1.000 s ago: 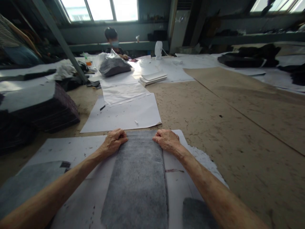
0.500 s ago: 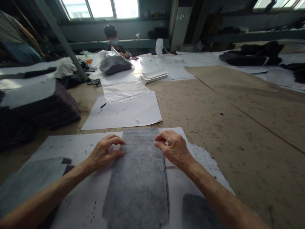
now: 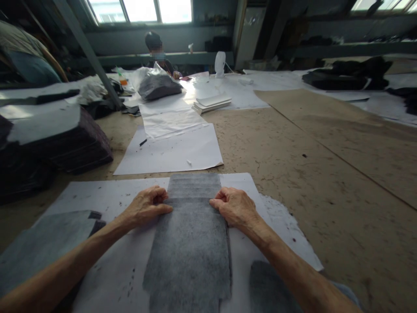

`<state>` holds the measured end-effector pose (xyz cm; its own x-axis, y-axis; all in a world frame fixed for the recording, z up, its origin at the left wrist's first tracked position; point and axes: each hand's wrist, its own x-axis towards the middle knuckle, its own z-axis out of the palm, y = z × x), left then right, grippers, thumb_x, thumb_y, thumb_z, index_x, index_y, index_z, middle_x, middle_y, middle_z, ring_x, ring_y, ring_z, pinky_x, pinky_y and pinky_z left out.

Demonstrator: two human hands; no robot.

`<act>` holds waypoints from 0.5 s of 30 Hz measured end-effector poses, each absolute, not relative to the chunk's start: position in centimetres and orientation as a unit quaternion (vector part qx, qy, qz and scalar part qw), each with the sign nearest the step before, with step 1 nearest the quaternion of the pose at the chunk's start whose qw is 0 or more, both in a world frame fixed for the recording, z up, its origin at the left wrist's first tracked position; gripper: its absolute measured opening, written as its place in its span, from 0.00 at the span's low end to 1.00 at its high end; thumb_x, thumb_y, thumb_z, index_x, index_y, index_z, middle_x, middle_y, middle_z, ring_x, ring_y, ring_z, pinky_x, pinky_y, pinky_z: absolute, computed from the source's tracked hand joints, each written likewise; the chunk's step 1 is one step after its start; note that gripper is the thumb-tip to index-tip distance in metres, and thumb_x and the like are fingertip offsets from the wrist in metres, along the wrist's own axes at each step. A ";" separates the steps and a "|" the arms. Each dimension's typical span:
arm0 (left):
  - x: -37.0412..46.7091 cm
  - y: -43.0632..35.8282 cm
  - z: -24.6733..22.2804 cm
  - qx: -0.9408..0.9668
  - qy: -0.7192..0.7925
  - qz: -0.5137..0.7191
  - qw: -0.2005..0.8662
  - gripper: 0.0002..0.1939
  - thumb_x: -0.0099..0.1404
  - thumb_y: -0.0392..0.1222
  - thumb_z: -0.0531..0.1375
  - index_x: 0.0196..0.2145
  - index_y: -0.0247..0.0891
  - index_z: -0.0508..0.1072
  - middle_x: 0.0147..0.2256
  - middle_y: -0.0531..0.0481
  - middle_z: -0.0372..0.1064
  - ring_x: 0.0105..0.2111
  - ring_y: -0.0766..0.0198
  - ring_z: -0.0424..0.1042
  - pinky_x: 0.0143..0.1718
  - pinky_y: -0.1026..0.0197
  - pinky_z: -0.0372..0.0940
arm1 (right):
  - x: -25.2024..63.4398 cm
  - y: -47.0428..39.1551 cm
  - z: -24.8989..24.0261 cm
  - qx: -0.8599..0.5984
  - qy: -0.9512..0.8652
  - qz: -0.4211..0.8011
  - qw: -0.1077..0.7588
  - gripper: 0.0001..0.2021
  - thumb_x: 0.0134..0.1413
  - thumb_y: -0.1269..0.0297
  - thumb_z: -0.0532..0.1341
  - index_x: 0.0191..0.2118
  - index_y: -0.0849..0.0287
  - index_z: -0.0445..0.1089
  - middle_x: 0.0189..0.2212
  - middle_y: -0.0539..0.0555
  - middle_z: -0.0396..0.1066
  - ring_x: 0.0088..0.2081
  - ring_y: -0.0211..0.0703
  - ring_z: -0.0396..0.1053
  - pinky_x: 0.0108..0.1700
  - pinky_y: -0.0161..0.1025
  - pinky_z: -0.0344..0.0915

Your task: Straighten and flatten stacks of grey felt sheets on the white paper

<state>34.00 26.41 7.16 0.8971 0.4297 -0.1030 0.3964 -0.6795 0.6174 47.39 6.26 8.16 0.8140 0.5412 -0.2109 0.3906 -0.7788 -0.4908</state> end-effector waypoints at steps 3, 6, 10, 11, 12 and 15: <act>33.9 26.5 7.1 0.905 0.221 0.032 0.363 0.10 0.51 0.46 0.55 0.20 0.37 0.64 0.25 0.54 0.58 0.28 0.67 0.58 0.32 0.62 0.51 | 47.7 5.9 7.7 -0.929 -0.228 0.180 0.230 0.10 0.46 0.56 0.59 0.26 0.57 0.68 0.19 0.45 0.63 0.25 0.33 0.59 0.28 0.32 0.50; 34.1 26.5 7.1 0.899 0.240 0.027 0.366 0.11 0.50 0.48 0.55 0.20 0.37 0.65 0.24 0.54 0.59 0.28 0.66 0.58 0.32 0.62 0.51 | 47.9 5.8 7.4 -0.928 -0.223 0.193 0.230 0.10 0.45 0.56 0.59 0.24 0.57 0.68 0.19 0.44 0.62 0.25 0.33 0.59 0.28 0.32 0.50; 34.4 26.5 7.0 0.892 0.261 0.016 0.369 0.11 0.48 0.48 0.56 0.19 0.37 0.66 0.24 0.54 0.60 0.29 0.65 0.59 0.31 0.62 0.50 | 48.2 6.0 7.2 -0.915 -0.221 0.213 0.262 0.08 0.42 0.59 0.59 0.24 0.58 0.68 0.18 0.45 0.62 0.25 0.33 0.59 0.27 0.31 0.50; 34.5 26.5 7.0 0.890 0.263 0.017 0.372 0.10 0.48 0.47 0.56 0.19 0.37 0.65 0.24 0.54 0.60 0.29 0.65 0.59 0.31 0.62 0.50 | 48.2 6.0 7.1 -0.911 -0.220 0.217 0.272 0.08 0.41 0.60 0.59 0.24 0.59 0.68 0.18 0.45 0.62 0.24 0.33 0.59 0.27 0.31 0.50; 34.6 26.5 6.9 0.889 0.264 0.018 0.373 0.10 0.48 0.47 0.56 0.18 0.37 0.65 0.23 0.54 0.60 0.28 0.65 0.59 0.31 0.62 0.50 | 48.3 6.0 7.0 -0.908 -0.218 0.222 0.281 0.07 0.40 0.60 0.59 0.23 0.59 0.68 0.18 0.45 0.62 0.24 0.33 0.59 0.27 0.31 0.51; 34.6 26.4 6.9 0.887 0.266 0.023 0.376 0.10 0.48 0.46 0.56 0.18 0.37 0.65 0.22 0.55 0.59 0.28 0.66 0.59 0.31 0.62 0.49 | 48.5 6.0 6.9 -0.900 -0.213 0.233 0.302 0.07 0.38 0.61 0.59 0.22 0.60 0.68 0.17 0.46 0.61 0.23 0.33 0.58 0.26 0.31 0.51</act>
